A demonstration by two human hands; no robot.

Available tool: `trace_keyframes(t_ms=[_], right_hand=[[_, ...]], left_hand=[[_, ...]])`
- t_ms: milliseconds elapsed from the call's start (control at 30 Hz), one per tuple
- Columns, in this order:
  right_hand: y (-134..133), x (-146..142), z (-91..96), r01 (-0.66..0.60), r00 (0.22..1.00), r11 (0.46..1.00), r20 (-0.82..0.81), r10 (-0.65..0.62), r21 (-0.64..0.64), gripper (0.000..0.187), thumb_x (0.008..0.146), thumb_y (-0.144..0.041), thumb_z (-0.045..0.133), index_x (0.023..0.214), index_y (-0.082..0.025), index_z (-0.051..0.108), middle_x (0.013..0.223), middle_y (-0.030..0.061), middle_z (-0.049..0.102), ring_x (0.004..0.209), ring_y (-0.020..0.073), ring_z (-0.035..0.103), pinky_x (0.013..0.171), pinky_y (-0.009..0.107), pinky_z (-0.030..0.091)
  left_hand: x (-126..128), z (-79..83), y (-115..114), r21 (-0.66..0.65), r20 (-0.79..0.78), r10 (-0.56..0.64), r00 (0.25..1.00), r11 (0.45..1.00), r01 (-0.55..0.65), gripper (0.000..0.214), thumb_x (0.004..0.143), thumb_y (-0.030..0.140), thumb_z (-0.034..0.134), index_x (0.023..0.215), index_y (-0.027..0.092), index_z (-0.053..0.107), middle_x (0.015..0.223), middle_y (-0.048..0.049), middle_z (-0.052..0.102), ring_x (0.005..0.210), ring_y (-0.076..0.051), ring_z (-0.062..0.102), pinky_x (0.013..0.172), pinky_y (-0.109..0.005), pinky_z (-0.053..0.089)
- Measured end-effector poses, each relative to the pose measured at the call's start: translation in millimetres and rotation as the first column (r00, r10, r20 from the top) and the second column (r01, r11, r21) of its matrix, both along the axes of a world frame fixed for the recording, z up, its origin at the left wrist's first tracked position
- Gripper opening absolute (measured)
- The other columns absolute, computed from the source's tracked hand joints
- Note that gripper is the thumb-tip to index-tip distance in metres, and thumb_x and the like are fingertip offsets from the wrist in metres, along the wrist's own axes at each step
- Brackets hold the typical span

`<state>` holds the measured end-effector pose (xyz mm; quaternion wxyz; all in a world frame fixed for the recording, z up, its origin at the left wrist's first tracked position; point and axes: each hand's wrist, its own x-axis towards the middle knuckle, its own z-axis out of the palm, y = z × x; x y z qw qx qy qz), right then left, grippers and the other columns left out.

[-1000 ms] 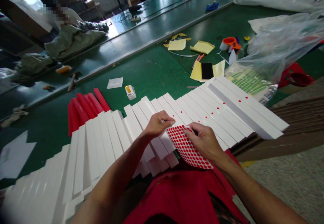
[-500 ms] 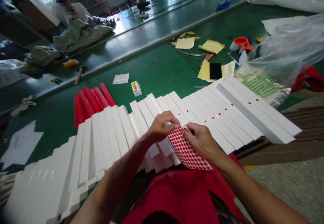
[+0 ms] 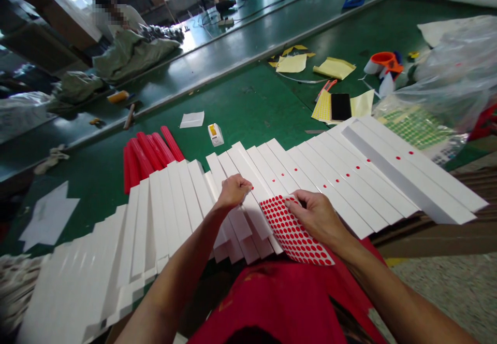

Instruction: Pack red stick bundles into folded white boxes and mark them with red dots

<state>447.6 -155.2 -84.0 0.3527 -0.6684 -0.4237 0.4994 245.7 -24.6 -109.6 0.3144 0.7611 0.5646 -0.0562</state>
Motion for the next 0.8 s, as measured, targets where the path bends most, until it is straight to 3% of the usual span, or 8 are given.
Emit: trace_keyframes(t_ms=[267, 367, 467, 633, 800], right_hand=[[1.6, -1.3, -2.0, 0.014, 1.000, 0.999, -0.023, -0.014, -0.038, 0.034, 0.076, -0.051, 0.065, 0.067, -0.019, 0.059, 0.053, -0.0017, 0.054, 0.044, 0.0119, 0.047, 0.040, 0.023, 0.034], [4.3, -2.4, 0.1, 0.014, 1.000, 1.000, -0.005, -0.014, -0.016, 0.036, 0.076, -0.051, 0.065, 0.065, -0.018, 0.059, 0.052, -0.0017, 0.053, 0.044, 0.0113, 0.045, 0.040, 0.022, 0.034], [8.3, -3.9, 1.6, 0.001, 1.000, 1.000, 0.017, -0.002, 0.019, 0.038, 0.077, -0.052, 0.064, 0.062, -0.018, 0.058, 0.051, -0.0016, 0.052, 0.044, 0.0111, 0.045, 0.040, 0.022, 0.034], [14.2, -7.2, -1.0, -0.024, 0.999, 1.000, -0.032, 0.024, -0.017, 0.037, 0.078, -0.053, 0.063, 0.065, -0.018, 0.057, 0.052, -0.0017, 0.054, 0.043, 0.0116, 0.046, 0.040, 0.023, 0.035], [16.2, -9.5, -4.7, -0.023, 0.999, 0.999, -0.042, 0.023, -0.022, 0.035, 0.078, -0.052, 0.063, 0.067, -0.018, 0.061, 0.054, -0.0017, 0.054, 0.047, 0.0120, 0.047, 0.043, 0.023, 0.035]], left_hand=[[13.7, -17.1, -7.1, 0.213, -0.093, 0.021, 0.995, 0.977, -0.001, 0.028, 0.094, 0.027, 0.049, 0.085, 0.020, 0.074, 0.104, -0.0101, 0.068, 0.104, -0.029, 0.055, 0.090, -0.048, 0.033], [14.6, -14.3, -12.2, 0.290, -0.086, 0.056, 0.995, 0.957, -0.028, 0.021, 0.092, 0.030, 0.055, 0.099, 0.018, 0.071, 0.109, -0.0115, 0.065, 0.109, -0.030, 0.052, 0.092, -0.050, 0.032], [13.8, -6.5, -15.3, 0.340, -0.048, 0.107, 0.993, 0.936, -0.085, 0.030, 0.088, 0.033, 0.063, 0.114, 0.018, 0.066, 0.118, -0.0138, 0.060, 0.115, -0.032, 0.048, 0.094, -0.050, 0.031], [15.4, 7.2, -21.3, 0.248, 0.132, -0.032, 0.991, 0.969, -0.002, 0.020, 0.092, 0.039, 0.060, 0.091, 0.028, 0.076, 0.098, -0.0035, 0.067, 0.099, -0.021, 0.058, 0.089, -0.038, 0.039], [15.6, 13.5, -25.8, 0.191, 0.319, -0.165, 0.933, 0.976, 0.107, 0.016, 0.088, 0.043, 0.066, 0.098, 0.035, 0.076, 0.092, 0.0047, 0.070, 0.092, -0.013, 0.061, 0.084, -0.025, 0.044]])
